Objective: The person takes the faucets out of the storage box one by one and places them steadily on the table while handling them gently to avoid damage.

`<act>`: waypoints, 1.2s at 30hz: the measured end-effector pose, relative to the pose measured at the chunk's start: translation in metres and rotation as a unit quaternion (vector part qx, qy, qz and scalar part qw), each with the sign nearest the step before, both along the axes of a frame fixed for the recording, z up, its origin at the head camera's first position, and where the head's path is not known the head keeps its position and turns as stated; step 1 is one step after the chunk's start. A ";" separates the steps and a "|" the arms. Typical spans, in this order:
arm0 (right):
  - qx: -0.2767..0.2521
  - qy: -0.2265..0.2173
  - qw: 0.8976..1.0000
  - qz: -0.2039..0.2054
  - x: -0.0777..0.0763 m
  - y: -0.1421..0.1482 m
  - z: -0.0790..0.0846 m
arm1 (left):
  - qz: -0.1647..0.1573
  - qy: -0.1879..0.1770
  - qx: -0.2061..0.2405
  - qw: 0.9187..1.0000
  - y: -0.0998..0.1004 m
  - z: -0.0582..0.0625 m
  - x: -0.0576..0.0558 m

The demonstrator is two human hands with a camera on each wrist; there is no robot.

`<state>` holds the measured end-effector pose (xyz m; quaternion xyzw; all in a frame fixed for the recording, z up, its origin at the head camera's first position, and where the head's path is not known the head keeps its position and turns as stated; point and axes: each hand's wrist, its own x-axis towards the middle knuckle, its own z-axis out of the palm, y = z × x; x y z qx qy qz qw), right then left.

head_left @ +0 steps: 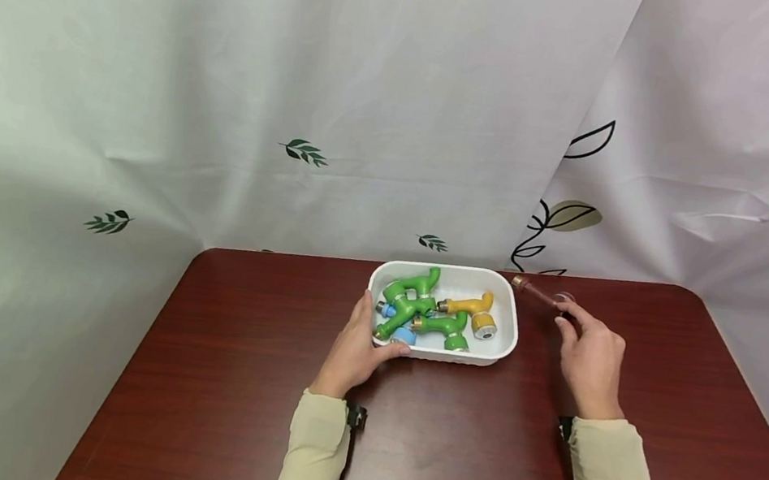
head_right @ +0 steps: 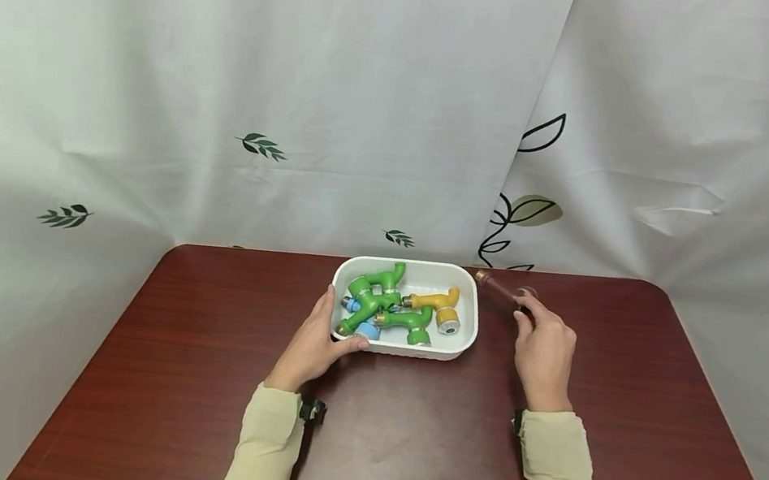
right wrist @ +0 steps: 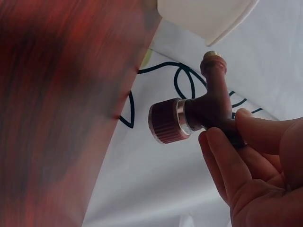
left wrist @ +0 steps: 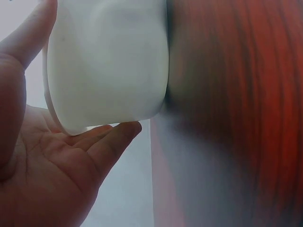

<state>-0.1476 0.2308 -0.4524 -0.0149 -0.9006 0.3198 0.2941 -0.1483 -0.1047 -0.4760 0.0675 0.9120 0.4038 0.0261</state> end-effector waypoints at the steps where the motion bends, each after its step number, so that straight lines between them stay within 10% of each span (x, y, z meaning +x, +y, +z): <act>1: -0.001 -0.005 1.000 0.001 0.000 0.000 0.000 | 0.000 0.000 0.000 1.000 0.000 0.000 0.000; 36: 0.030 -0.062 0.997 0.039 -0.018 0.002 -0.017 | 0.002 0.001 -0.003 1.000 0.000 -0.002 -0.001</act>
